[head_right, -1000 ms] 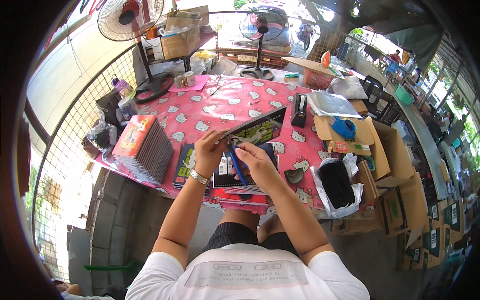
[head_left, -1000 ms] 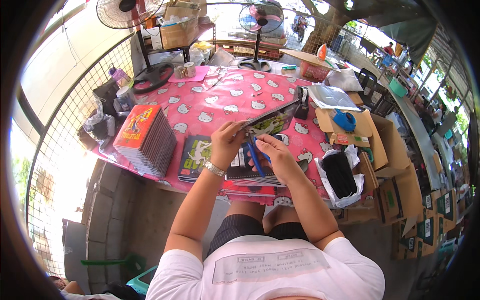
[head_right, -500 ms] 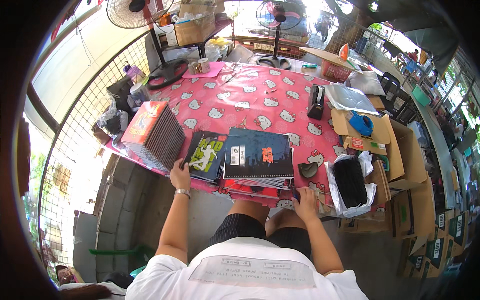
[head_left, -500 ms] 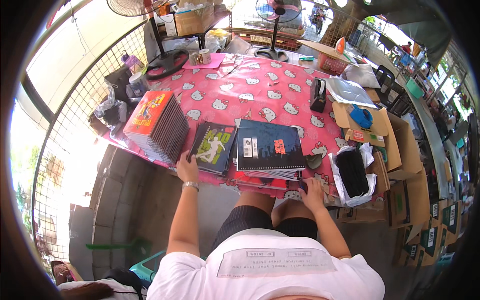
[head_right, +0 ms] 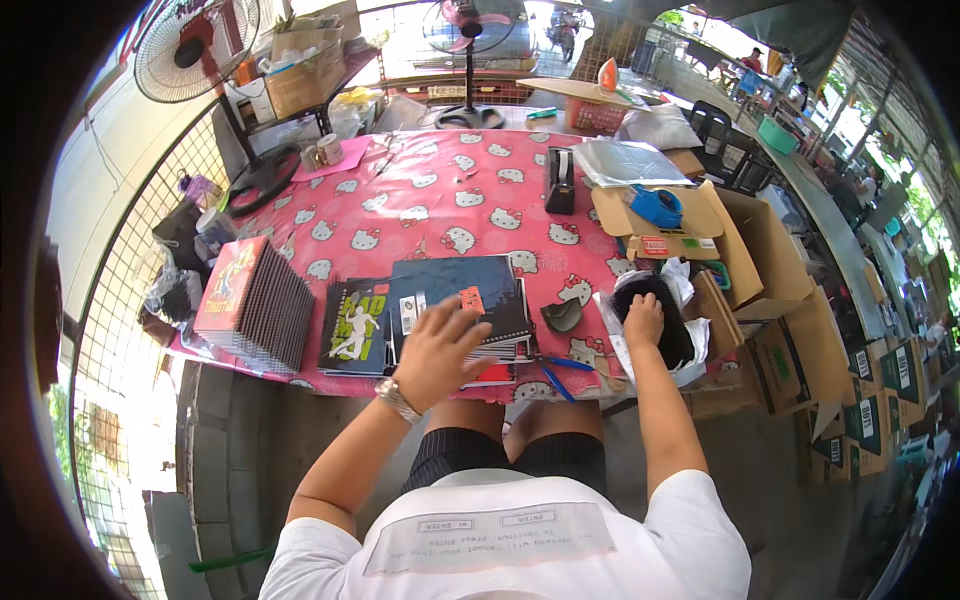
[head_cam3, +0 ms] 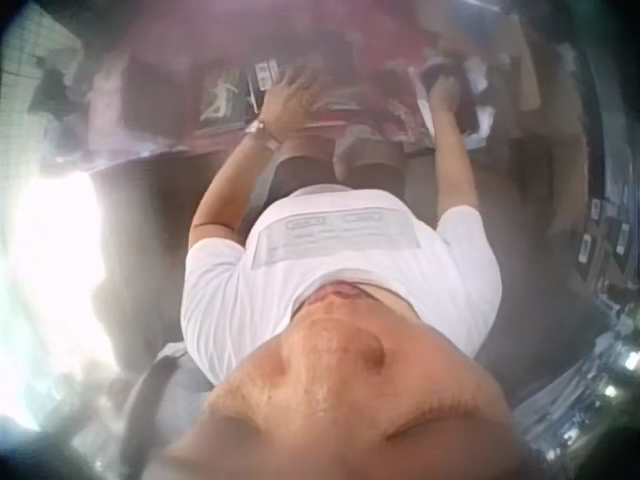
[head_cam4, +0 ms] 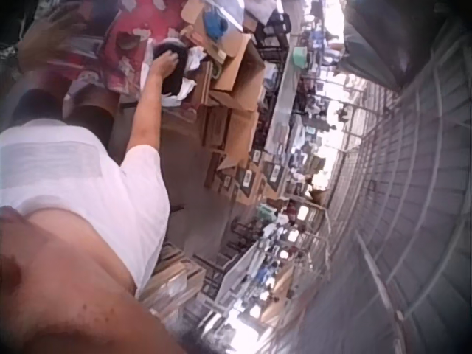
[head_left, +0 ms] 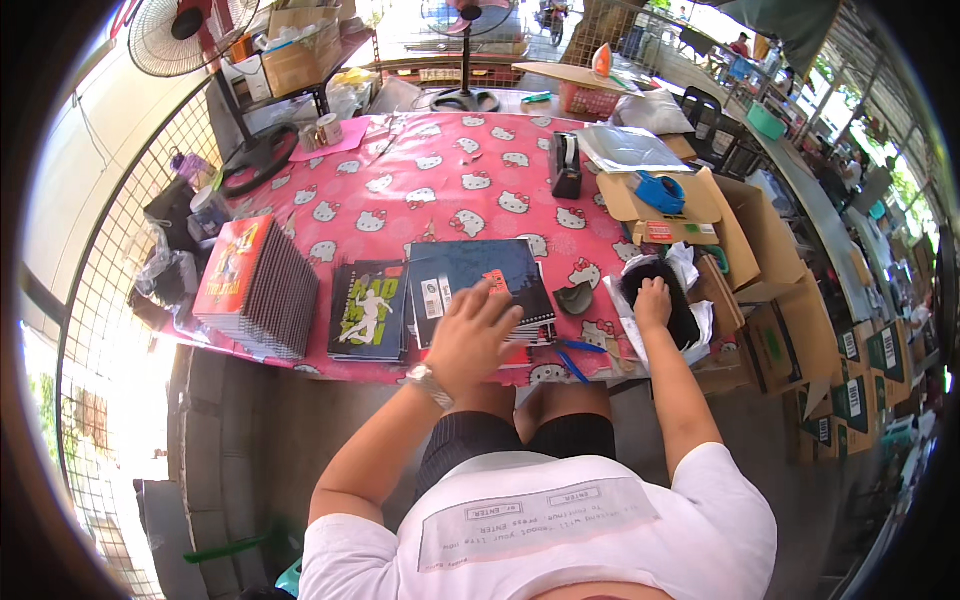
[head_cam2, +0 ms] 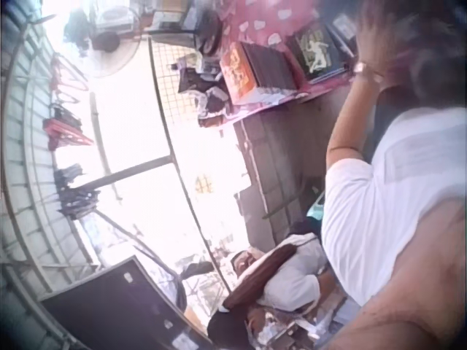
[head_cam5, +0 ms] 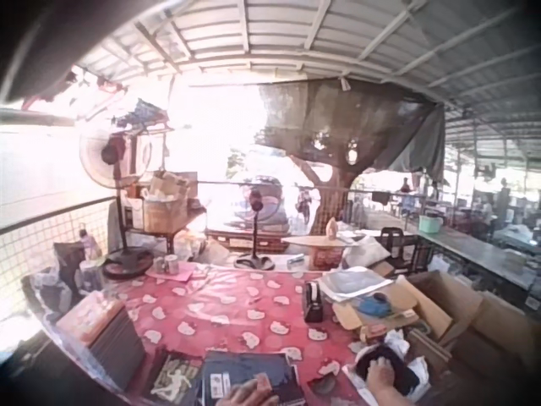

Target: The person sorts through stacks of spiral notebooks on a table, checking each one and rearranging them into different piles.

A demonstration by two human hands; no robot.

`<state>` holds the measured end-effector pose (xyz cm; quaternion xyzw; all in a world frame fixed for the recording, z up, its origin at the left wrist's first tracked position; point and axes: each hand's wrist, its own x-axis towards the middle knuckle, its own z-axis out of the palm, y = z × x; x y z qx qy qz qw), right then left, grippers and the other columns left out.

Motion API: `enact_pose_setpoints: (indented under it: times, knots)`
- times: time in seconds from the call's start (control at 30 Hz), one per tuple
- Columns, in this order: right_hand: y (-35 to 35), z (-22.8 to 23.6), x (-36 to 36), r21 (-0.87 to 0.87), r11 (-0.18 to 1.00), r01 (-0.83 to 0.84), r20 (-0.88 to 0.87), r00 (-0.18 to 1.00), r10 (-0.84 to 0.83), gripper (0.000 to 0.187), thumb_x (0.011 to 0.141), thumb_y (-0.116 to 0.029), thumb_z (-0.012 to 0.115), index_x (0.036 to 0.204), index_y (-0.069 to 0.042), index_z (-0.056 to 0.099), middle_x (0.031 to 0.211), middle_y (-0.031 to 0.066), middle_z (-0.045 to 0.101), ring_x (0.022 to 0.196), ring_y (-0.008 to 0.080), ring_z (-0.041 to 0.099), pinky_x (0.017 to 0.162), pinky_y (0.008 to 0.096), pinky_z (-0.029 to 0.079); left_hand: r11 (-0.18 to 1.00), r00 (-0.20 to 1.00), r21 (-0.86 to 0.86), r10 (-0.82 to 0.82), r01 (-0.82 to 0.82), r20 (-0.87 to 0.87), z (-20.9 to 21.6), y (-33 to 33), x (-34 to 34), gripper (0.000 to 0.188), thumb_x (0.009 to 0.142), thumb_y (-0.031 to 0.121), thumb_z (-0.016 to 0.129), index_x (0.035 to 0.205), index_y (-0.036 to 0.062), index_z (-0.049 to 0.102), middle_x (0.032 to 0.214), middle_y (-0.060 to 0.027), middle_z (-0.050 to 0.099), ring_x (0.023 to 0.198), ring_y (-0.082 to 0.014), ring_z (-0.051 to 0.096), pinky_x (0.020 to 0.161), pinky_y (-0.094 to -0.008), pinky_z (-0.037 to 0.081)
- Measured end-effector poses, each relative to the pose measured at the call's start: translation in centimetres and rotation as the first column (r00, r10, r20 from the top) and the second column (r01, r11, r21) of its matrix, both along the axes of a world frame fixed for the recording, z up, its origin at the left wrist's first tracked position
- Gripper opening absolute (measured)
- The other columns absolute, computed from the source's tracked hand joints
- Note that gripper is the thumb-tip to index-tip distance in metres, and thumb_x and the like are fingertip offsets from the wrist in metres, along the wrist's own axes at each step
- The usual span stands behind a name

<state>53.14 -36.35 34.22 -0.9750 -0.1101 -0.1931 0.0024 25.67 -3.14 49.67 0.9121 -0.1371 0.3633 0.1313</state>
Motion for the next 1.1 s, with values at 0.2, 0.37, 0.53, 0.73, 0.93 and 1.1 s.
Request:
enact_pose_setpoints:
  times: [0.2, 0.37, 0.53, 0.73, 0.93, 1.1]
  knots:
    - [-0.1, 1.6, -0.7, 0.025, 0.993, -0.117, -0.056, 0.991, 0.119, 0.014, 0.09, -0.007, 0.06, 0.104, -0.006, 0.062, 0.106, 0.0162, 0.06, 0.103, 0.0355, 0.061, 0.089, 0.0487, 0.052, 0.959, 0.878, 0.275, 0.076, 0.065, -0.472, 0.9, -0.4, -0.6, 0.036, 0.087, 0.013, 0.06, 0.123, 0.0113, 0.062, 0.114, -0.0062, 0.064, 0.103, -0.026, 0.065, 0.08, -0.0406, 0.056]
    - [-1.7, 6.3, 1.8, 0.348, 0.937, -0.031, 0.088, 0.996, 0.0, 0.027, 0.091, -0.003, 0.054, 0.115, -0.005, 0.066, 0.104, 0.0224, 0.063, 0.096, 0.0435, 0.064, 0.086, 0.0487, 0.052, 0.989, 0.853, 0.036, -0.105, 0.144, -0.511, 8.4, 2.5, 0.2, 0.03, 0.085, 0.005, 0.059, 0.114, 0.0089, 0.06, 0.102, -0.0089, 0.064, 0.102, -0.0275, 0.066, 0.072, -0.0458, 0.056]
    - [5.0, 15.6, -1.2, 0.456, 0.812, -0.365, 0.123, 0.929, 0.349, 0.025, 0.1, -0.018, 0.057, 0.119, -0.008, 0.069, 0.11, 0.0205, 0.069, 0.097, 0.0395, 0.067, 0.085, 0.0458, 0.055, 0.979, 0.98, 0.17, 0.135, -0.11, -0.146, 8.4, 3.1, 4.1, 0.03, 0.08, 0.005, 0.063, 0.109, 0.0083, 0.058, 0.098, -0.0091, 0.065, 0.099, -0.0291, 0.064, 0.086, -0.0441, 0.048]
    - [13.8, 21.9, -12.1, 0.749, 0.272, -0.604, 0.141, 0.547, 0.825, 0.024, 0.097, -0.005, 0.063, 0.12, -0.007, 0.07, 0.102, 0.0053, 0.068, 0.091, 0.0112, 0.064, 0.079, 0.0256, 0.052, 0.982, 0.98, 0.056, 0.182, -0.178, -0.079, 6.9, 2.2, 5.4, 0.023, 0.081, 0.012, 0.067, 0.102, 0.0105, 0.057, 0.093, -0.0062, 0.065, 0.094, -0.0267, 0.063, 0.089, -0.0437, 0.042]
    - [15.2, 19.8, -12.1, 0.954, 0.061, -0.293, 0.168, 0.694, 0.7, 0.03, 0.105, -0.019, 0.055, 0.132, -0.005, 0.059, 0.096, -0.0001, 0.061, 0.078, 0.0094, 0.057, 0.065, 0.0242, 0.047, 0.992, 0.992, 0.027, 0.127, -0.127, 0.002, 7.2, 2.2, 5.8, 0.022, 0.088, 0.024, 0.069, 0.104, 0.0118, 0.061, 0.094, -0.0055, 0.066, 0.094, -0.0263, 0.062, 0.09, -0.0445, 0.041]
    - [17.9, 17.0, -16.2, 0.964, 0.203, -0.169, -0.03, 0.695, 0.718, 0.056, 0.109, -0.043, 0.037, 0.141, 0.0, 0.052, 0.13, 0.0171, 0.06, 0.087, 0.0135, 0.057, 0.083, 0.0264, 0.046, 0.986, 0.987, 0.052, 0.158, -0.158, 0.014, 6.9, 1.7, 6.6, 0.022, 0.091, 0.026, 0.068, 0.104, 0.0102, 0.061, 0.097, -0.0067, 0.066, 0.095, -0.0279, 0.061, 0.092, -0.0461, 0.04]
